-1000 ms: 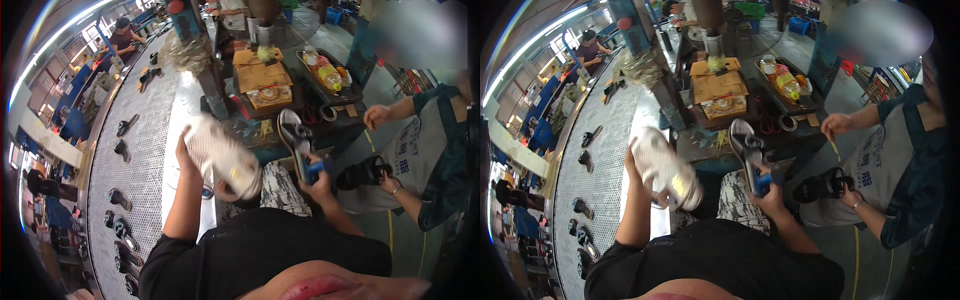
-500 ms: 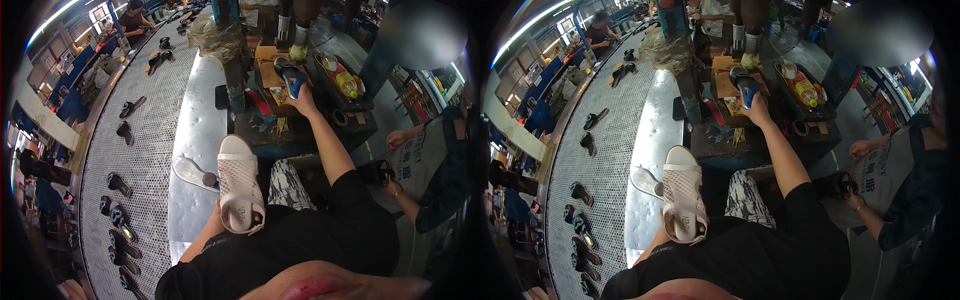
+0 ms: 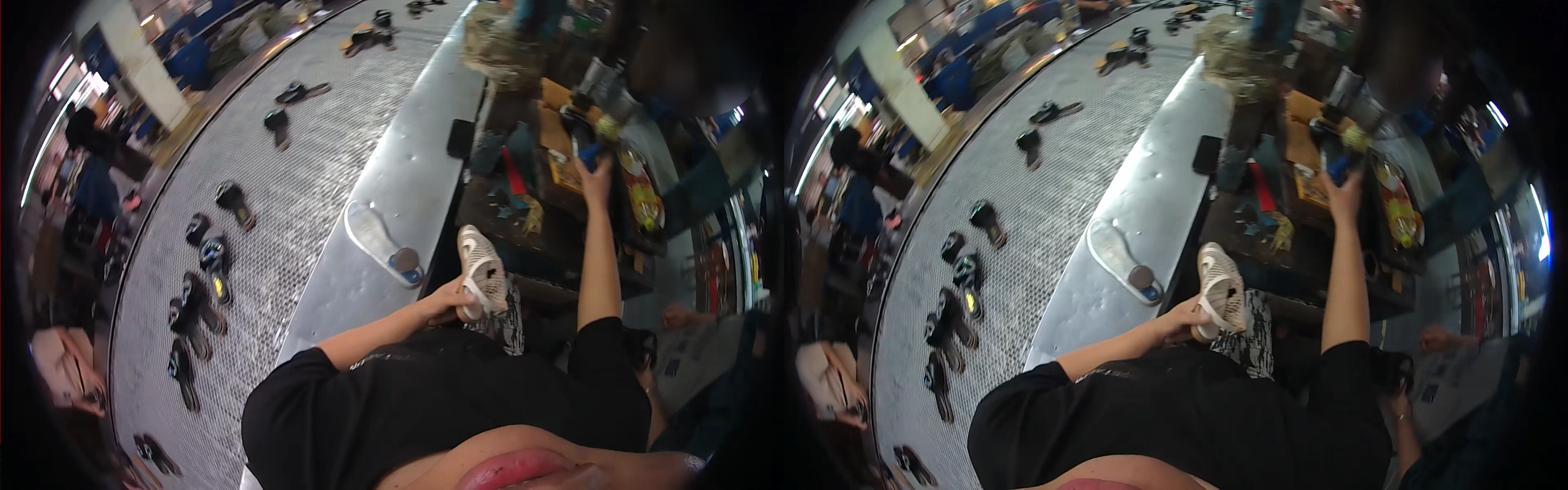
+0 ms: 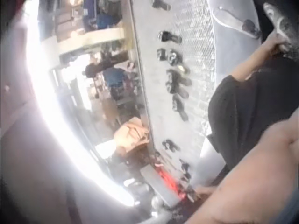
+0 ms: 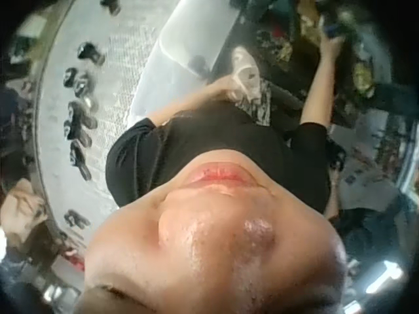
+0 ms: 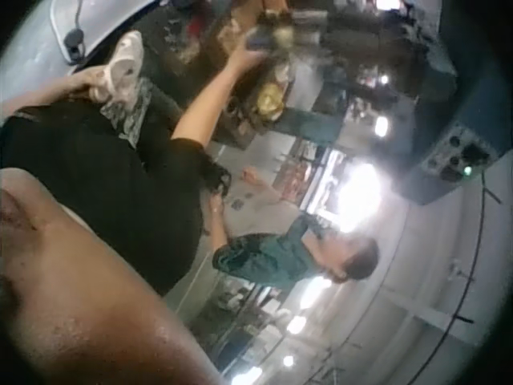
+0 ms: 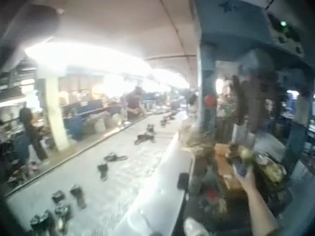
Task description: The person repeatedly takes sandals from the conveyor, fits them onto shoe lasts by hand, presses each lasted sandal under a machine press, and removes them.
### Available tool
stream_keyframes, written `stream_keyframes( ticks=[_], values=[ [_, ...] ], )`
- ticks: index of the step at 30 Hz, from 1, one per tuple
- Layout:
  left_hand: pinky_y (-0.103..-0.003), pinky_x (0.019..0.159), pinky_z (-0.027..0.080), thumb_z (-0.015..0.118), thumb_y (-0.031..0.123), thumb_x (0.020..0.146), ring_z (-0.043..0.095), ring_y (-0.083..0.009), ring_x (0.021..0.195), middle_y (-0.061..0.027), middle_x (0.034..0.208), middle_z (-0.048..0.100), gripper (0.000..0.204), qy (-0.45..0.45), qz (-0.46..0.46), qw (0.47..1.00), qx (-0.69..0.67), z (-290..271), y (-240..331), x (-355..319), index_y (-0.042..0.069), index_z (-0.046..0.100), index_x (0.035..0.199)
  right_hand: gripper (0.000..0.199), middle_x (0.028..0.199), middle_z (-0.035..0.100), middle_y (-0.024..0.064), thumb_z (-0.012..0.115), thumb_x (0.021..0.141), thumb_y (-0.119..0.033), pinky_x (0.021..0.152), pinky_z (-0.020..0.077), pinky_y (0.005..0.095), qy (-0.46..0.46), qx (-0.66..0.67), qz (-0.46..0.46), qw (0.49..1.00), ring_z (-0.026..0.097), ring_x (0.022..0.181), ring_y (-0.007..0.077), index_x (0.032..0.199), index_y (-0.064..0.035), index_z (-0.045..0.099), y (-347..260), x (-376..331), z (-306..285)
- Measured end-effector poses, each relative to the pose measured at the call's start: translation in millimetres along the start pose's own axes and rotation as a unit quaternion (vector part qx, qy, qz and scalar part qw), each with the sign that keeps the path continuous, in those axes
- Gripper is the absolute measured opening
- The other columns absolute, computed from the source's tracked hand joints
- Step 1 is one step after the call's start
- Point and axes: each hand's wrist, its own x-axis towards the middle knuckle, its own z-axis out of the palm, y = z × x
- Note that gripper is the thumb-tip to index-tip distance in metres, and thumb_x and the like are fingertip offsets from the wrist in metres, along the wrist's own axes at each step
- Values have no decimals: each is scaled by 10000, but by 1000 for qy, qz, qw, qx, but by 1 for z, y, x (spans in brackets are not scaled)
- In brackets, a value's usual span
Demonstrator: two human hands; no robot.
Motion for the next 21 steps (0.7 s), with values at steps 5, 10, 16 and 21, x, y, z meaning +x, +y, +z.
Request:
stream_keyframes(
  ticks=[5,10,16,21],
  values=[
    [-345,931,501,772,102,780,605,-207,1084,-106,1259,557,753,-32,25,989,139,19,1,15,26,350,1399,678,1242,567,256,766,760,-346,971,429,430,-36,-40,-13,998,545,1169,390,1255,30,493,-18,27,-25],
    [-332,851,536,729,72,822,652,-191,957,-95,1045,658,462,43,75,976,198,4,19,-32,2,522,1230,572,1095,625,256,778,708,-390,877,482,454,-99,-165,-12,981,599,1050,401,1056,29,600,-31,2,-2],
    [-337,763,547,717,72,805,655,-226,909,-113,970,660,394,166,31,974,152,-30,55,-58,5,551,1156,608,1050,661,233,791,685,-408,859,499,460,-136,-153,40,978,638,1007,379,1097,-11,584,-102,-2,49],
    [-375,822,556,703,77,756,642,-256,952,-170,1112,612,535,115,80,989,46,-52,95,-75,-18,495,1239,722,1074,640,249,843,642,-332,865,486,475,-58,-103,85,989,618,1024,404,1183,-29,474,-117,-37,94]
  ],
)
